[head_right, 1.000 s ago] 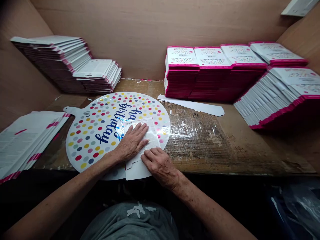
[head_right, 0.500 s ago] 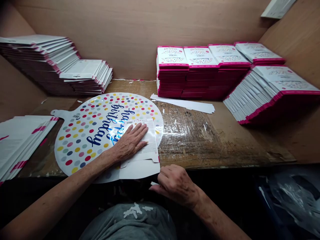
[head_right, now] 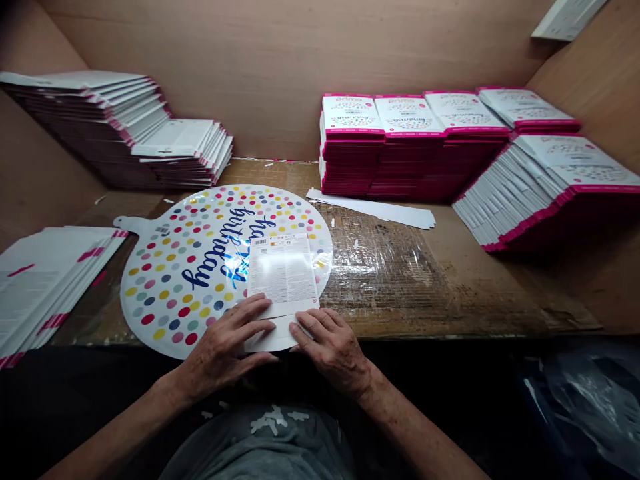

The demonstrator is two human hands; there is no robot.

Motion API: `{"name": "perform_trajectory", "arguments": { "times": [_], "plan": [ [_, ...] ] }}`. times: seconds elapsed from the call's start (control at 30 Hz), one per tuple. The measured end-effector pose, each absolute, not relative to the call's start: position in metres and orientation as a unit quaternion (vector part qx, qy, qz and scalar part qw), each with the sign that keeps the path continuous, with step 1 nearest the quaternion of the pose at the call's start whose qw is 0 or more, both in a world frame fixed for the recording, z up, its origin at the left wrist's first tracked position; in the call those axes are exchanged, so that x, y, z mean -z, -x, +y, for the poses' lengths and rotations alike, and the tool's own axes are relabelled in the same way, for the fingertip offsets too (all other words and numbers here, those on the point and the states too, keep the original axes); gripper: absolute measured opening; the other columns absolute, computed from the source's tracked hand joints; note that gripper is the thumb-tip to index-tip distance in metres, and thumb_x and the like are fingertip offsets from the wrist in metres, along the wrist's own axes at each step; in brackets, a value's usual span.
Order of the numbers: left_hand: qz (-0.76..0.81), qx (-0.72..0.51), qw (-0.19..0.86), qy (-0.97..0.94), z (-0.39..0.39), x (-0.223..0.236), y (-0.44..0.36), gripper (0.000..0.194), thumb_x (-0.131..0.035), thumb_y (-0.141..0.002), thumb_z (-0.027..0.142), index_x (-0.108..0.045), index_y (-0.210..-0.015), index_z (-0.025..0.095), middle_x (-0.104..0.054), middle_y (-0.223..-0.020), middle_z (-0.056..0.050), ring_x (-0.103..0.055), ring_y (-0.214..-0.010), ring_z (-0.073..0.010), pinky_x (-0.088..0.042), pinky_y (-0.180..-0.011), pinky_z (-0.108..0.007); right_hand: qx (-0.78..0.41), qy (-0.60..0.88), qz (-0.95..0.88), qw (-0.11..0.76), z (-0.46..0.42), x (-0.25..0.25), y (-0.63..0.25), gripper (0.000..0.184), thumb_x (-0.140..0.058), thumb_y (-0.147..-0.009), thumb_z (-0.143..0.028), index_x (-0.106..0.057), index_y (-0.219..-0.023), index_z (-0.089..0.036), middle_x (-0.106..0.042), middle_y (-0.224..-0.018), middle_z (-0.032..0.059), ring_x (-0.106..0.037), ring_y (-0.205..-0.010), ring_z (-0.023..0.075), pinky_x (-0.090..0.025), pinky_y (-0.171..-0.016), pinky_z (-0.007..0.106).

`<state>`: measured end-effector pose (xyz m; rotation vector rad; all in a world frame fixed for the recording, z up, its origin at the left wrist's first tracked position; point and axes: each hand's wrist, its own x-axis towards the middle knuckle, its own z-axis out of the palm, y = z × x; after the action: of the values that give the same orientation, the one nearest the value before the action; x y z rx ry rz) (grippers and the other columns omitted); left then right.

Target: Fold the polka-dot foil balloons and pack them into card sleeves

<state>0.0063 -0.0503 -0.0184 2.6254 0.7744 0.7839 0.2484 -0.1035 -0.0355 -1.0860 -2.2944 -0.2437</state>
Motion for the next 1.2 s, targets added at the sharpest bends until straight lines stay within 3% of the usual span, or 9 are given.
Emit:
{"name": "perform_trajectory", "arguments": {
  "times": [0.07,0.2,0.3,0.37,0.53,0.63,0.73,1.07,1.2],
  "plan": [
    [0.299,-0.282,0.14,-0.901,-0.05,0.02,-0.013,0.017,-0.058,-0.092,0.031,-0.07,-0.095,0.018,-0.066,-0.121,-0.012,-0.057,-0.124,-0.026,-0.05,-0.102,-0.042,0.037,0.458,-0.837,0.296,-0.096,0.032,-0.242,0.023,-0.048,-0.101,-0.027,-0.069,-0.095,-0.018,-0.072,-0.096,0.0082,-0.064,-0.09,0.0188,-0.051,-0.084,0.034],
    [0.453,-0.272,0.069,-0.846,-0.039,0.026,-0.035,0.028,-0.052,-0.094,0.028,-0.065,-0.071,0.017,-0.071,-0.103,-0.013,-0.065,-0.105,-0.0271,-0.054,-0.089,-0.041,0.011,0.562,-0.777,0.284,-0.082,0.028,-0.232,0.032,-0.044,-0.102,-0.035,-0.067,-0.096,-0.014,-0.07,-0.098,0.0131,-0.065,-0.088,0.0212,-0.053,-0.079,0.034],
    [0.546,-0.265,0.005,-0.795,-0.036,0.037,-0.044,0.028,-0.056,-0.091,0.038,-0.066,-0.091,0.012,-0.061,-0.129,-0.023,-0.061,-0.113,-0.0363,-0.052,-0.088,-0.05,0.082,0.502,-0.823,0.254,-0.088,0.032,-0.24,0.05,-0.044,-0.099,-0.05,-0.062,-0.12,-0.009,-0.063,-0.124,0.0202,-0.059,-0.113,0.0303,-0.048,-0.095,0.046],
    [0.568,-0.282,0.02,-0.773,-0.04,0.039,-0.045,0.042,-0.061,-0.087,0.047,-0.062,-0.108,0.011,-0.052,-0.141,-0.026,-0.056,-0.121,-0.0404,-0.048,-0.093,-0.055,0.102,0.446,-0.852,0.254,-0.099,0.036,-0.249,0.044,-0.051,-0.097,-0.046,-0.063,-0.121,-0.011,-0.067,-0.12,0.0164,-0.06,-0.11,0.0282,-0.048,-0.095,0.044],
    [0.61,-0.359,0.317,-0.631,-0.057,0.013,-0.044,0.061,-0.072,-0.072,0.057,-0.06,-0.113,0.014,-0.07,-0.112,-0.017,-0.067,-0.102,-0.0334,-0.054,-0.088,-0.047,0.121,0.442,-0.81,0.366,-0.111,0.031,-0.252,0.024,-0.062,-0.092,-0.015,-0.066,-0.116,-0.017,-0.074,-0.099,0.0083,-0.065,-0.09,0.0186,-0.053,-0.08,0.031],
    [0.573,-0.367,0.569,-0.462,-0.057,-0.004,-0.046,0.057,-0.073,-0.07,0.057,-0.065,-0.105,0.012,-0.075,-0.092,-0.012,-0.072,-0.08,-0.0267,-0.058,-0.071,-0.036,0.121,0.442,-0.794,0.4,-0.095,0.023,-0.236,0.022,-0.059,-0.095,-0.017,-0.066,-0.116,-0.021,-0.073,-0.103,0.0079,-0.064,-0.094,0.0193,-0.052,-0.085,0.034],
    [0.521,-0.425,0.663,-0.329,-0.047,-0.006,-0.047,0.054,-0.08,-0.065,0.049,-0.068,-0.099,0.01,-0.075,-0.09,-0.012,-0.072,-0.071,-0.0236,-0.057,-0.064,-0.031,0.107,0.462,-0.794,0.381,-0.072,0.017,-0.216,0.019,-0.057,-0.097,-0.031,-0.068,-0.108,-0.019,-0.072,-0.101,0.0089,-0.063,-0.093,0.0211,-0.049,-0.087,0.037],
    [0.569,-0.5,0.538,-0.37,-0.025,-0.002,-0.021,0.042,-0.079,-0.067,0.047,-0.07,-0.094,0.016,-0.075,-0.081,-0.008,-0.071,-0.076,-0.0251,-0.057,-0.061,-0.029,-0.061,0.501,-0.857,0.109,-0.002,-0.022,-0.163,0.008,-0.062,-0.088,-0.018,-0.06,-0.08,-0.018,-0.064,-0.076,0.0034,-0.058,-0.063,0.0161,-0.037,-0.054,0.026],
    [0.557,-0.515,0.524,-0.388,-0.003,-0.005,0.009,0.042,-0.074,-0.073,0.052,-0.069,-0.094,0.016,-0.074,-0.083,-0.007,-0.071,-0.073,-0.0227,-0.057,-0.059,-0.027,-0.139,0.436,-0.847,0.27,0.007,-0.02,-0.157,0.02,-0.055,-0.096,-0.027,-0.056,-0.077,-0.02,-0.063,-0.073,0.0003,-0.057,-0.059,0.0115,-0.039,-0.052,0.022]
  ]
}}
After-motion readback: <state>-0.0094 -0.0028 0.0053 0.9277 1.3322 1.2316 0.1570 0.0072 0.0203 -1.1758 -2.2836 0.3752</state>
